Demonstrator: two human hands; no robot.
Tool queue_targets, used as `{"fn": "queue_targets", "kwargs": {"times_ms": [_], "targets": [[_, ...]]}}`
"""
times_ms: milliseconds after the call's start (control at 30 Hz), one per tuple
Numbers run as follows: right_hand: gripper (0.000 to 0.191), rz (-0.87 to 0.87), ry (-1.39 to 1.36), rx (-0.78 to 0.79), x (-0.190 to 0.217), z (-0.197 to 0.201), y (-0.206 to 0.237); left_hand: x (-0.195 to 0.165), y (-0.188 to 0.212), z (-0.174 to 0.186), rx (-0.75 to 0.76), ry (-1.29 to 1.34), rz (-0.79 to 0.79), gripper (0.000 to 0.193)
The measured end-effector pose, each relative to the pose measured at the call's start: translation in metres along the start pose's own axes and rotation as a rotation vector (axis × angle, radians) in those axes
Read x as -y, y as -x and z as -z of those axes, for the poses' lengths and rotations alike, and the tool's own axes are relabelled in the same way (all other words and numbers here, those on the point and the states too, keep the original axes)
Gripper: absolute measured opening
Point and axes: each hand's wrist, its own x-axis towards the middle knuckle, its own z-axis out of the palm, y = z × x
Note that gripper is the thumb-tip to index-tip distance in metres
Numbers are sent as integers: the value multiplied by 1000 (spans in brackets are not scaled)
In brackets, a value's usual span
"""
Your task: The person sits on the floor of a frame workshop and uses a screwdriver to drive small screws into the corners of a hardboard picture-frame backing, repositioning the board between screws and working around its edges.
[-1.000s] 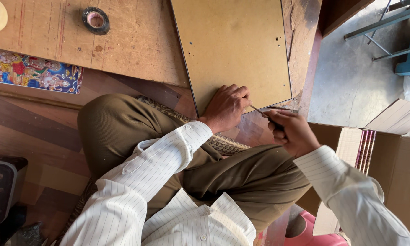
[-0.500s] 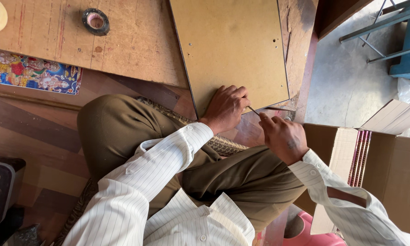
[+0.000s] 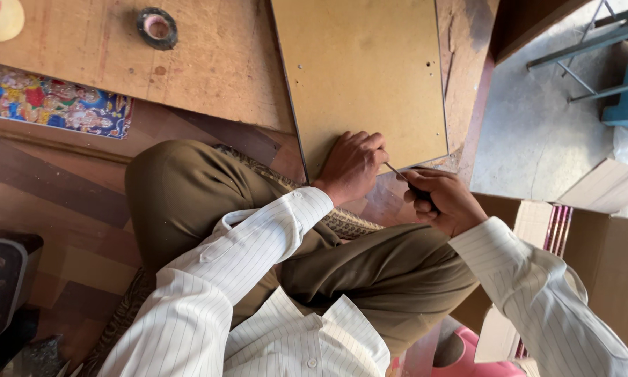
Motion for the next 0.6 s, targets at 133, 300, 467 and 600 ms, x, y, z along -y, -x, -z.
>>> {"fn": "queue_targets", "kwargs": {"times_ms": [133, 300, 467, 600], "targets": [[27, 102, 220, -35, 6, 1, 5, 1, -1, -4, -10, -16, 1, 16], [26, 458, 428, -160, -12, 7, 12, 2, -3, -8, -78, 26, 13, 11], [23, 587, 106, -223, -46, 1, -3, -6, -9, -14, -129, -1, 101, 9], [18, 670, 114, -372, -61, -12, -31, -9, -14, -17, -96, -49, 143, 8]]}}
